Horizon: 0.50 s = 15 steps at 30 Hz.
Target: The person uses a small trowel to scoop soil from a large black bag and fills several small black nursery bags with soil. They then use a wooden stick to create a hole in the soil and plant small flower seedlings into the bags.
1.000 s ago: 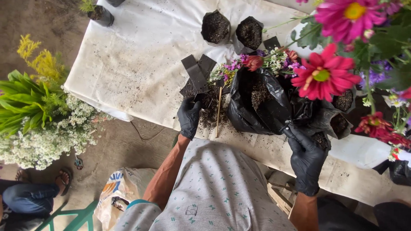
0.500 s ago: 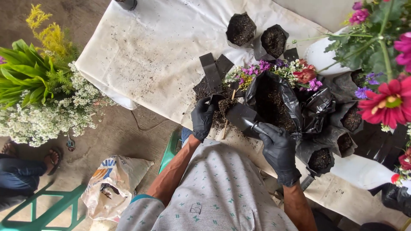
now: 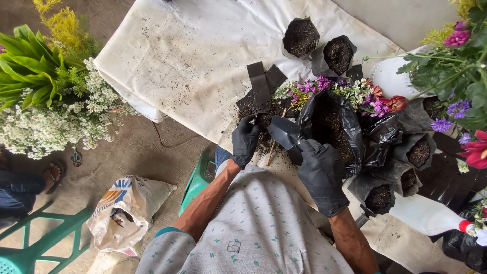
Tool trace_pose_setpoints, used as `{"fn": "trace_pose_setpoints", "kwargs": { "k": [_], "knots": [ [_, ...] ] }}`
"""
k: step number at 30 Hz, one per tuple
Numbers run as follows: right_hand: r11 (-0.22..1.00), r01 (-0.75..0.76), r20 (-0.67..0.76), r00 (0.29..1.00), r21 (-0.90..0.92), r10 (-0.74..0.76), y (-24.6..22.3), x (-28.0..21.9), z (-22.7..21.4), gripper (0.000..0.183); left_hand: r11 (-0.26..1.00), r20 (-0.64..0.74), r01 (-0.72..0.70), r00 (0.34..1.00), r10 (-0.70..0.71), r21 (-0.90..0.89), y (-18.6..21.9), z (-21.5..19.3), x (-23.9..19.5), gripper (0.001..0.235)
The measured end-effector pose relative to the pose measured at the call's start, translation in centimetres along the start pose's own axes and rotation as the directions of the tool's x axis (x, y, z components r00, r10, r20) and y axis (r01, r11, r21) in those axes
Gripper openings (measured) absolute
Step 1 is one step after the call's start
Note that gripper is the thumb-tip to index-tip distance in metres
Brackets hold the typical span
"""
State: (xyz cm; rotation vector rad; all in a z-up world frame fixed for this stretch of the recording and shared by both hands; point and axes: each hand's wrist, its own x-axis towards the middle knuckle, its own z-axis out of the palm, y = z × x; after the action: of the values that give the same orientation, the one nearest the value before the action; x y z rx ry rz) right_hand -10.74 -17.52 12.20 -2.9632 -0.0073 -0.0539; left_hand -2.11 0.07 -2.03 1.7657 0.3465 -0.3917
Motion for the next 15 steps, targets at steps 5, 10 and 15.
{"fn": "trace_pose_setpoints", "kwargs": {
  "k": [5,10,15],
  "knots": [
    [1.0,-0.001,-0.008,1.0,0.003,0.001,1.4,-1.3,1.6,0.025,0.999,-0.01,0.02,1.0,-0.02,0.029,-0.5,0.1,0.2,0.035],
    [1.0,0.004,-0.017,1.0,0.004,-0.004,-1.4,1.3,-1.4,0.028,1.0,-0.011,0.016,1.0,-0.016,0.018,-1.5,0.3,0.7,0.033],
    [0.994,0.016,-0.059,0.998,0.105,-0.01,0.8,-0.7,-0.6,0.031,0.994,0.0,0.05,0.999,-0.05,0.095,-1.1,0.0,0.6,0.035]
  ]
}}
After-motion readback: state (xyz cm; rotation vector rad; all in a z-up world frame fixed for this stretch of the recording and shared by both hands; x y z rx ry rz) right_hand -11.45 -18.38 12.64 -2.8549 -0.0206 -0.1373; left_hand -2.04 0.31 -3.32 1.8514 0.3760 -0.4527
